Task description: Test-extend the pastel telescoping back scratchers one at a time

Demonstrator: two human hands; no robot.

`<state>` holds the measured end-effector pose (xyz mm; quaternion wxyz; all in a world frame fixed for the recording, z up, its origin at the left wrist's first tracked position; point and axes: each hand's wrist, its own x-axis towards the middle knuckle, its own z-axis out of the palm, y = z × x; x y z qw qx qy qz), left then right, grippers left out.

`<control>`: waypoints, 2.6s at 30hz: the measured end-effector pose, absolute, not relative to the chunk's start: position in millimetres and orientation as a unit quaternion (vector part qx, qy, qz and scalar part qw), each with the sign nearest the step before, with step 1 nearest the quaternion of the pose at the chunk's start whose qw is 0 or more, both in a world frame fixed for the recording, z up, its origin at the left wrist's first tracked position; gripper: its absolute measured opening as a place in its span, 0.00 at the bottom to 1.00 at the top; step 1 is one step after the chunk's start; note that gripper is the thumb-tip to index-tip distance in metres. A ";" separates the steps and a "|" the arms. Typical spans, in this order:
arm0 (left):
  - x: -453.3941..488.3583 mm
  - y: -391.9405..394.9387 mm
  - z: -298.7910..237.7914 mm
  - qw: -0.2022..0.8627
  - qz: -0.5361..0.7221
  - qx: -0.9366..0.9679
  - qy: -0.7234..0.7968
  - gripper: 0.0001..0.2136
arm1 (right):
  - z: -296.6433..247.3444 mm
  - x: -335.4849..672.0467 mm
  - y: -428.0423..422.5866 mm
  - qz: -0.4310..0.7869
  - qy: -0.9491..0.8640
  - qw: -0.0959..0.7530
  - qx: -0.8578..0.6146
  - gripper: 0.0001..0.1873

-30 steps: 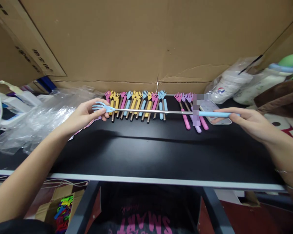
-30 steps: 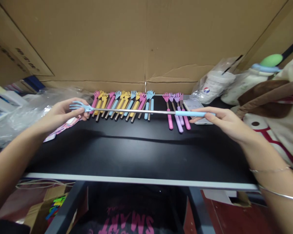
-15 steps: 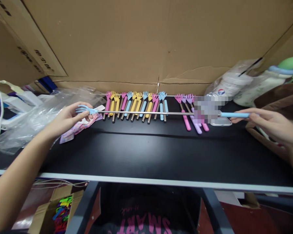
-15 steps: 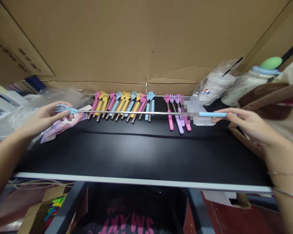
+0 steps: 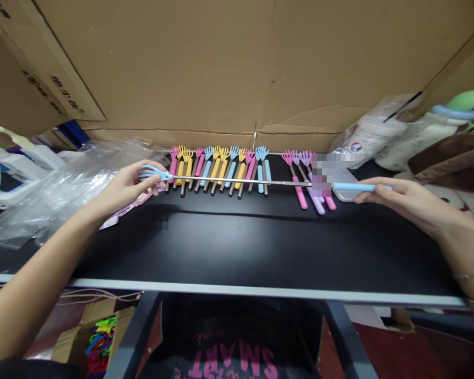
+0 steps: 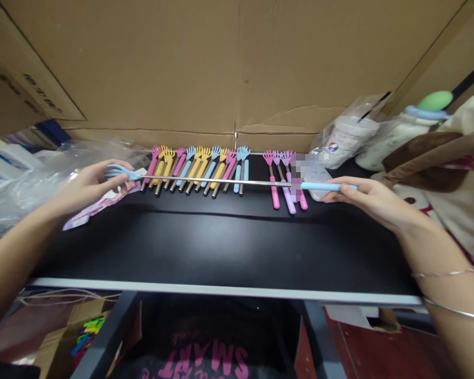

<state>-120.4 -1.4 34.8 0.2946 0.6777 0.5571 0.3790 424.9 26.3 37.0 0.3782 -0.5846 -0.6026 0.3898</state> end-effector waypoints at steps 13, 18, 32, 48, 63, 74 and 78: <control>-44.4 1.5 38.6 0.273 0.367 0.747 0.483 0.14 | 34.4 360.3 17.0 0.435 -0.668 0.332 -0.505 0.26; -14.6 -3.0 33.9 0.291 0.339 0.774 0.449 0.11 | 37.7 317.8 11.7 0.440 -0.715 0.279 -0.466 0.27; -58.5 0.9 48.1 0.294 0.370 0.728 0.497 0.16 | 46.4 367.0 16.1 0.378 -0.701 0.322 -0.512 0.30; -107.8 3.4 48.0 0.313 0.369 0.671 0.562 0.16 | 42.9 437.3 32.8 0.394 -0.674 0.266 -0.566 0.28; -54.0 6.0 38.2 0.239 0.398 0.734 0.496 0.14 | 51.7 370.8 27.3 0.444 -0.678 0.297 -0.506 0.31; -12.7 -1.0 37.2 0.255 0.389 0.751 0.468 0.12 | 48.1 325.3 15.8 0.448 -0.719 0.266 -0.460 0.30; -5.7 0.5 36.6 0.260 0.380 0.755 0.466 0.13 | 47.2 312.6 14.4 0.442 -0.727 0.268 -0.451 0.32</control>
